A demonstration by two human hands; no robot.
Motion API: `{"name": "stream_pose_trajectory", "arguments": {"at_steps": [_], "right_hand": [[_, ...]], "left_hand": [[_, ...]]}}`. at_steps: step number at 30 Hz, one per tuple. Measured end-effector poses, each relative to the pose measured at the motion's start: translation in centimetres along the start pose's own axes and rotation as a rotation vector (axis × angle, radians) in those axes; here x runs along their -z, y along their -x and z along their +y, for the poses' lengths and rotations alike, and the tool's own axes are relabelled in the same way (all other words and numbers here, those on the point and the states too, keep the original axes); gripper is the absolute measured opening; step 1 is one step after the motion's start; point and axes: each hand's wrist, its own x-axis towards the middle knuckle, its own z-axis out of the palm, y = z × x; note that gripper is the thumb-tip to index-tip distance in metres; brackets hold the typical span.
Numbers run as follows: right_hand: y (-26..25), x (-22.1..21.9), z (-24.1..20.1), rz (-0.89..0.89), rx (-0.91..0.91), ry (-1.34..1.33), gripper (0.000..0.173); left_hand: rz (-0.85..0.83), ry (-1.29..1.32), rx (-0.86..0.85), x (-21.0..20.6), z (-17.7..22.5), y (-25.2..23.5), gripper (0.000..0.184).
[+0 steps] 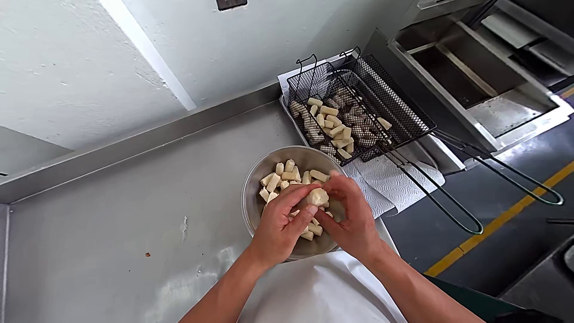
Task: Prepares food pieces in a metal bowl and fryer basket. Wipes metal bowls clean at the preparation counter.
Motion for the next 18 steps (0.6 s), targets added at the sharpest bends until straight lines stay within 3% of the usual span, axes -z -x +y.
{"name": "stream_pose_trajectory", "arguments": {"at_steps": [4,9,13,15,18], "right_hand": [[0.1,-0.4,0.3,0.054,0.147,0.118,0.030],[0.4,-0.5,0.5,0.073,0.164,0.129,0.041],[-0.1,-0.9,0.0,0.076,0.217,0.140,0.024],[-0.5,-0.7,0.0,0.056,0.193,0.096,0.027],[-0.6,0.0,-0.3,0.006,0.099,-0.074,0.048]], "left_hand": [[0.004,-0.040,-0.058,-0.2,-0.1,0.1,0.032],[0.024,0.046,0.012,-0.4,0.2,0.1,0.033],[0.061,0.091,0.046,-0.4,0.6,0.2,0.032],[0.045,0.113,0.049,-0.2,0.7,0.2,0.033],[-0.010,0.328,0.065,0.1,0.7,0.1,0.034]]}}
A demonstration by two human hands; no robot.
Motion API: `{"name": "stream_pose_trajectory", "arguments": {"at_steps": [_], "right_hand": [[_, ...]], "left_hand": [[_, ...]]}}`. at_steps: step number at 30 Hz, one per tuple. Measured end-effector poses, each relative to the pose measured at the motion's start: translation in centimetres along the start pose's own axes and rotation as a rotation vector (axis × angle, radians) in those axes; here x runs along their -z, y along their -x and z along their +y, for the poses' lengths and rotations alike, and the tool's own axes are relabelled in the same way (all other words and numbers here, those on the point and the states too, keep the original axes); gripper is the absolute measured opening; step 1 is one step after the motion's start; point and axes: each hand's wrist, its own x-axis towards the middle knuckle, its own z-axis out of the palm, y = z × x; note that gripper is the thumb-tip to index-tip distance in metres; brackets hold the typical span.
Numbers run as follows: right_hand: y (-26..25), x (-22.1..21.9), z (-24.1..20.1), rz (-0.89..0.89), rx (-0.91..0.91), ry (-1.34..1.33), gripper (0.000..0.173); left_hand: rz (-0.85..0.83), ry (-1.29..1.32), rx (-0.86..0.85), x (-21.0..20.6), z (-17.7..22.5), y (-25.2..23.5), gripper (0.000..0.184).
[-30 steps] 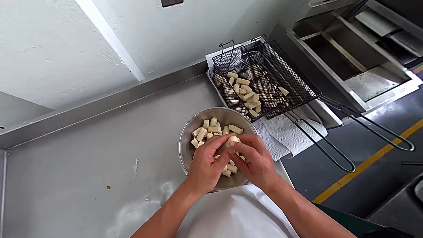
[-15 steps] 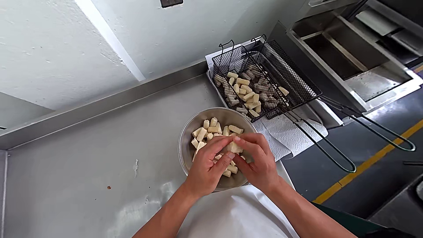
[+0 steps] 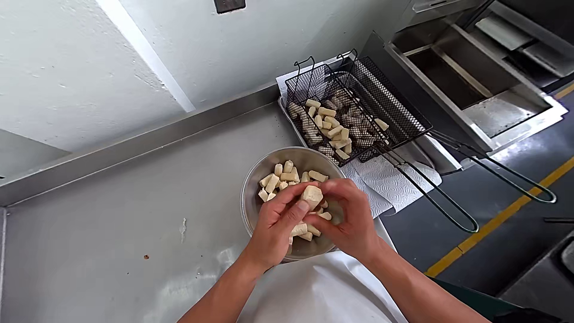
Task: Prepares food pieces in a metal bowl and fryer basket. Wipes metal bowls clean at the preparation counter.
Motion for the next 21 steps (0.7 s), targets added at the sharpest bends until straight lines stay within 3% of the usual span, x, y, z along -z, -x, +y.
{"name": "stream_pose_trajectory", "arguments": {"at_steps": [1,4,6,10,13,16,21], "right_hand": [[-0.2,0.3,-0.2,-0.026,-0.012,-0.031,0.050],[-0.5,1.0,-0.7,-0.086,0.023,0.040,0.031],[-0.4,0.8,-1.0,-0.064,0.017,0.089,0.024],[0.1,-0.5,-1.3,0.007,-0.028,0.161,0.012],[-0.3,-0.3,-1.3,-0.030,-0.011,0.153,0.013],[-0.7,0.3,-1.1,-0.068,-0.059,0.086,0.016],[-0.3,-0.1,-0.4,-0.073,-0.009,0.155,0.021]], "left_hand": [[-0.013,0.086,0.022,0.1,0.0,-0.1,0.035],[0.007,0.197,0.102,0.0,0.0,-0.4,0.043],[0.003,0.098,0.117,-0.4,0.0,-0.3,0.049],[0.109,-0.218,0.011,-1.0,-1.0,0.0,0.042],[0.167,-0.241,-0.046,-1.3,-1.8,0.1,0.034],[0.110,-0.222,-0.019,-0.8,-1.9,-0.2,0.029],[0.025,-0.115,0.097,-0.3,-1.9,-0.2,0.043]]}}
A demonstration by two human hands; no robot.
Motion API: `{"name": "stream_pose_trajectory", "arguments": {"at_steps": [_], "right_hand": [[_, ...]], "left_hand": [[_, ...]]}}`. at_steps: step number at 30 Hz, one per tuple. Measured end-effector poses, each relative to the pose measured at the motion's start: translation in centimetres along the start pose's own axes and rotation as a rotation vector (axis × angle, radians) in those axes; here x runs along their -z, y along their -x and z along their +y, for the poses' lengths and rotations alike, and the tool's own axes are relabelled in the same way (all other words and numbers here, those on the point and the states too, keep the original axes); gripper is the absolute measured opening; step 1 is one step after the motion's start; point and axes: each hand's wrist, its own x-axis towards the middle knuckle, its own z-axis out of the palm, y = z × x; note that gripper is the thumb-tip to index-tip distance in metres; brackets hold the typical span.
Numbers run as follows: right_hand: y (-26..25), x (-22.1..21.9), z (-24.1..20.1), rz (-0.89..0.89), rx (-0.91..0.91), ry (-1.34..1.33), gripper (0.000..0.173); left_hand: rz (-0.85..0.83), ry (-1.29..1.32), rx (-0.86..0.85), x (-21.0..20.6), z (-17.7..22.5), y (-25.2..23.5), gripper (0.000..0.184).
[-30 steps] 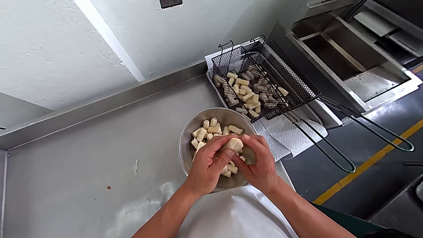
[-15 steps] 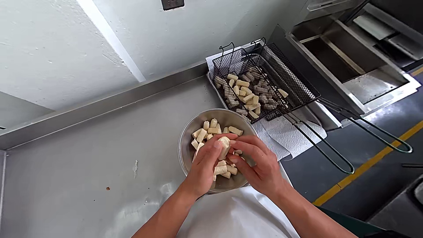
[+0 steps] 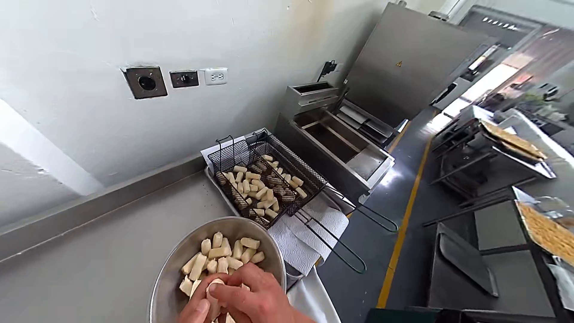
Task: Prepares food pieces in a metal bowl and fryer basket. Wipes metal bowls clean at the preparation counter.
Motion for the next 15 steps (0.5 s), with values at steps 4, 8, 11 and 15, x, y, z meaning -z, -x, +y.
{"name": "stream_pose_trajectory", "arguments": {"at_steps": [4,8,11,15], "right_hand": [[0.2,0.3,0.4,0.015,0.015,0.012,0.015],[1.1,-0.3,0.8,-0.063,-0.052,-0.013,0.036],[1.5,-0.6,1.5,-0.203,-0.014,0.019,0.060],[1.4,-0.1,1.6,-0.222,-0.024,0.061,0.054]], "left_hand": [[0.060,-0.192,-0.038,-0.5,1.0,0.4,0.037],[0.130,0.097,0.038,-0.9,-0.3,0.6,0.045],[0.179,0.388,0.232,-1.7,0.3,0.3,0.052],[0.113,0.240,0.272,-0.8,-0.3,0.4,0.038]]}}
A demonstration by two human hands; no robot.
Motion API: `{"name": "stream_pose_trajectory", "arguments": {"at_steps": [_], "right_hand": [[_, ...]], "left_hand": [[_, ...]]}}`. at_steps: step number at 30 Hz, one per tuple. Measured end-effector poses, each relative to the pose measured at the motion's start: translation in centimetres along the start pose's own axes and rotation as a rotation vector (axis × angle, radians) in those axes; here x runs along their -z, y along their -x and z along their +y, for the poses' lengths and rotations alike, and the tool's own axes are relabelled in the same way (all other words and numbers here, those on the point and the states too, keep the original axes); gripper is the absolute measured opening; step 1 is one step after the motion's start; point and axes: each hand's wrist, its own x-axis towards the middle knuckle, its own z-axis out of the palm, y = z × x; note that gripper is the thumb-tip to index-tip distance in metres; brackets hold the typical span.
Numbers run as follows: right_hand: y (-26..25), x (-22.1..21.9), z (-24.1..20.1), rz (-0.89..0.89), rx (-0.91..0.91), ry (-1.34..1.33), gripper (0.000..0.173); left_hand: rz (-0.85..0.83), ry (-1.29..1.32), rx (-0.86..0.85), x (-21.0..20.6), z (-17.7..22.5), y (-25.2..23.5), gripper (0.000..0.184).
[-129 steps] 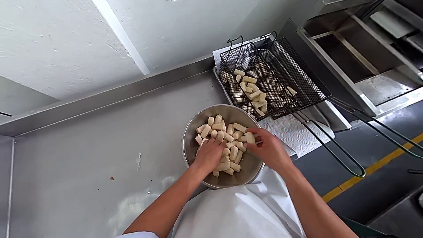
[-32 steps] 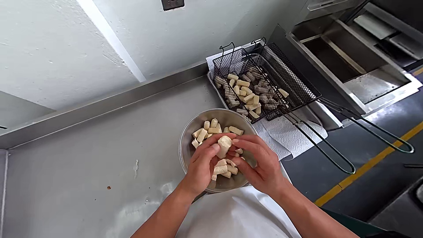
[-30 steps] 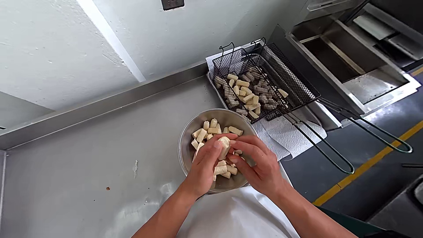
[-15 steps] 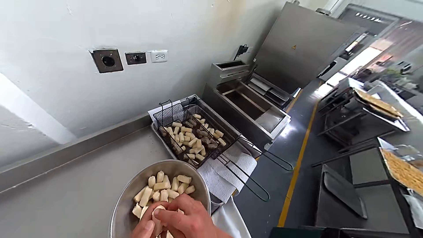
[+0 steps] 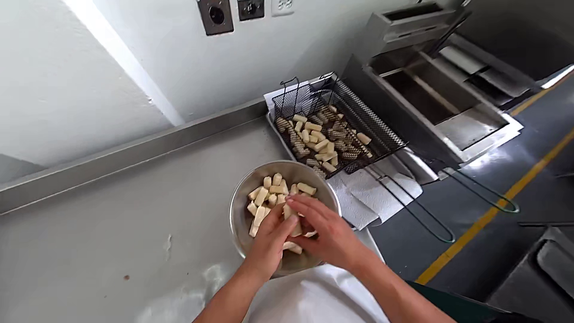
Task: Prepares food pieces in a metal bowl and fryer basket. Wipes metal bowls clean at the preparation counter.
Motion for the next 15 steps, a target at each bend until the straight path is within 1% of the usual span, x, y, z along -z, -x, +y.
{"name": "stream_pose_trajectory", "arguments": {"at_steps": [2,5,9,12,13,15], "right_hand": [[0.0,0.1,-0.1,0.005,0.003,0.008,0.056],[-0.2,0.3,-0.3,0.000,0.016,0.005,0.065],[-0.9,0.3,-0.4,0.027,0.104,0.032,0.054],[-1.5,0.5,-0.4,-0.009,0.110,0.000,0.053],[-1.6,0.6,-0.4,-0.034,0.084,-0.033,0.057],[-1.5,0.9,-0.4,-0.104,-0.001,-0.127,0.074]], "left_hand": [[0.020,-0.104,-0.010,0.4,0.1,-0.1,0.031],[0.008,-0.106,-0.020,0.4,0.3,0.0,0.030],[-0.021,0.050,-0.079,0.5,-0.1,-0.3,0.027],[-0.015,0.117,-0.094,0.4,0.0,-0.3,0.026],[-0.022,0.153,-0.086,0.4,0.0,-0.4,0.027],[-0.061,0.254,-0.053,0.5,0.0,-0.5,0.031]]}}
